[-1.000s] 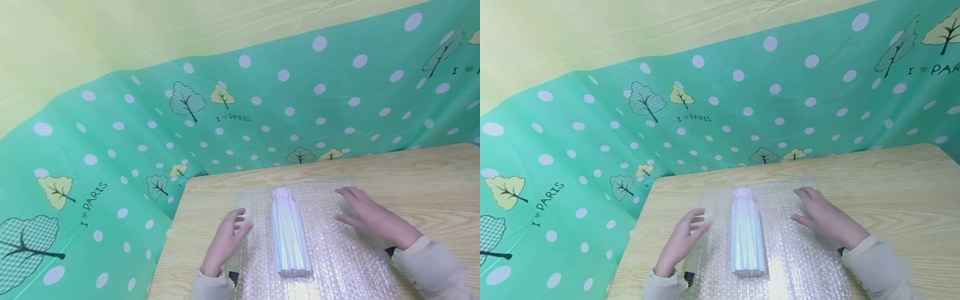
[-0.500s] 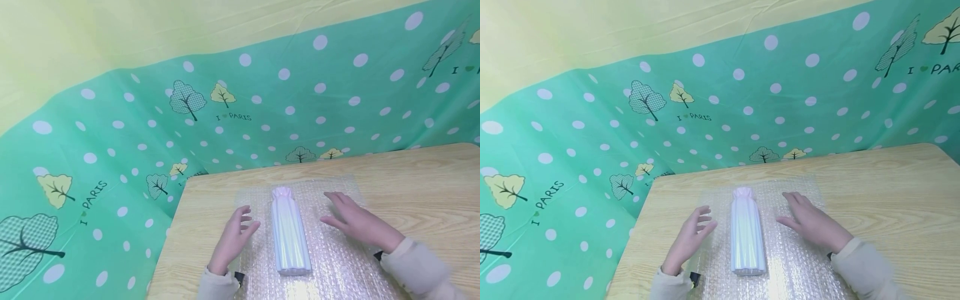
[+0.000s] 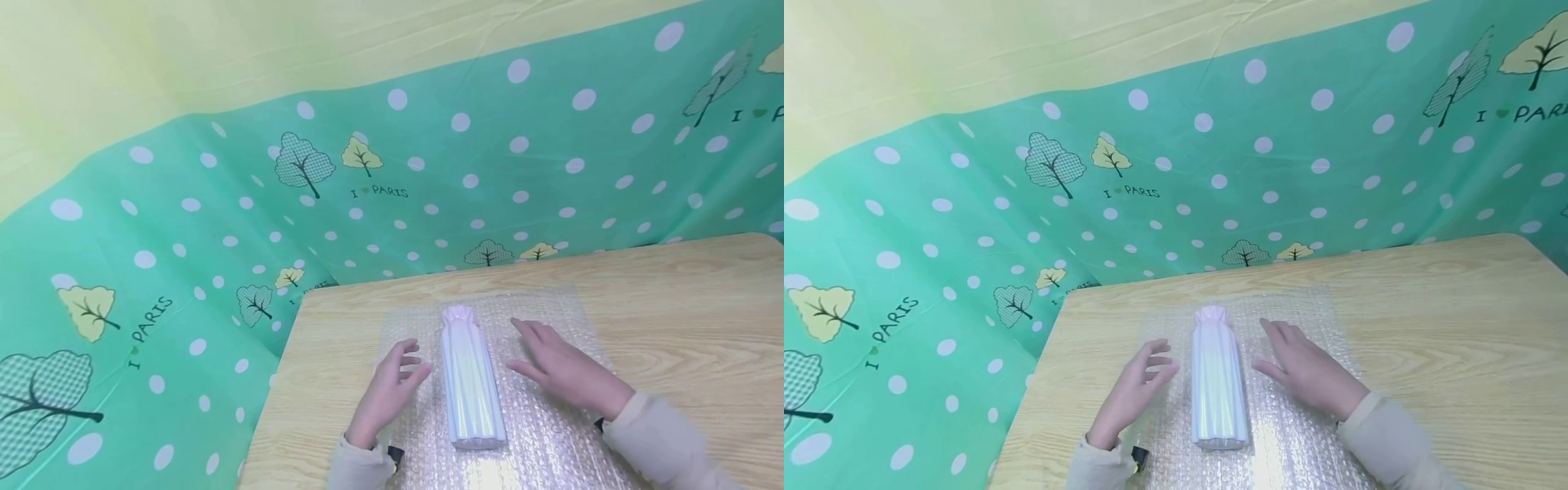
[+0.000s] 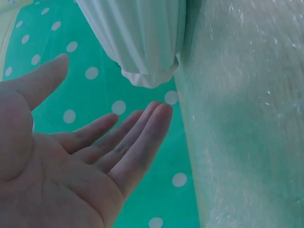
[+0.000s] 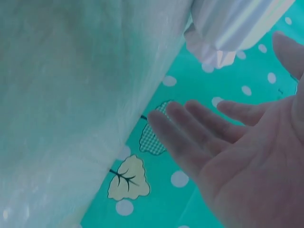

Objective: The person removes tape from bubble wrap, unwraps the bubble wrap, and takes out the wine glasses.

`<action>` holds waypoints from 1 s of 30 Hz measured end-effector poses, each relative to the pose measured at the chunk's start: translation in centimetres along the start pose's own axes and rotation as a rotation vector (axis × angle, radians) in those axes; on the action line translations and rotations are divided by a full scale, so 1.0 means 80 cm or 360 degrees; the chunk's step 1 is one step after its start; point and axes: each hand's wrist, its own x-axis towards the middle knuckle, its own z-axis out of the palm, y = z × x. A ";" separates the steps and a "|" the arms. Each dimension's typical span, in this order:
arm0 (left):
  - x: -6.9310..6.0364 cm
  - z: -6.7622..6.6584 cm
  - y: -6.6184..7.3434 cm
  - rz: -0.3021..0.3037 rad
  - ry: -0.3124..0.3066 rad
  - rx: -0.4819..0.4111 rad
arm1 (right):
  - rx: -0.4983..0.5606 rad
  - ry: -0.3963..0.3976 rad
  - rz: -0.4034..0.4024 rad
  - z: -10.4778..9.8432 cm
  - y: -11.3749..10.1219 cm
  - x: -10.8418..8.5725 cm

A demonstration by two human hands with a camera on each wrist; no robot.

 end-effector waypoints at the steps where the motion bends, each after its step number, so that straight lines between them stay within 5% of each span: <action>1: 0.000 0.000 0.000 0.0004 -0.0005 -0.0001 | -0.0008 0.0012 -0.0007 0.002 -0.001 0.000; 18: 0.011 0.016 0.009 0.0041 -0.0024 -0.0051 | 0.0262 -0.0006 0.0085 0.028 -0.025 0.009; 30: 0.015 0.024 0.006 0.0042 -0.0097 -0.0193 | 0.0285 0.0008 0.0058 0.043 -0.040 0.011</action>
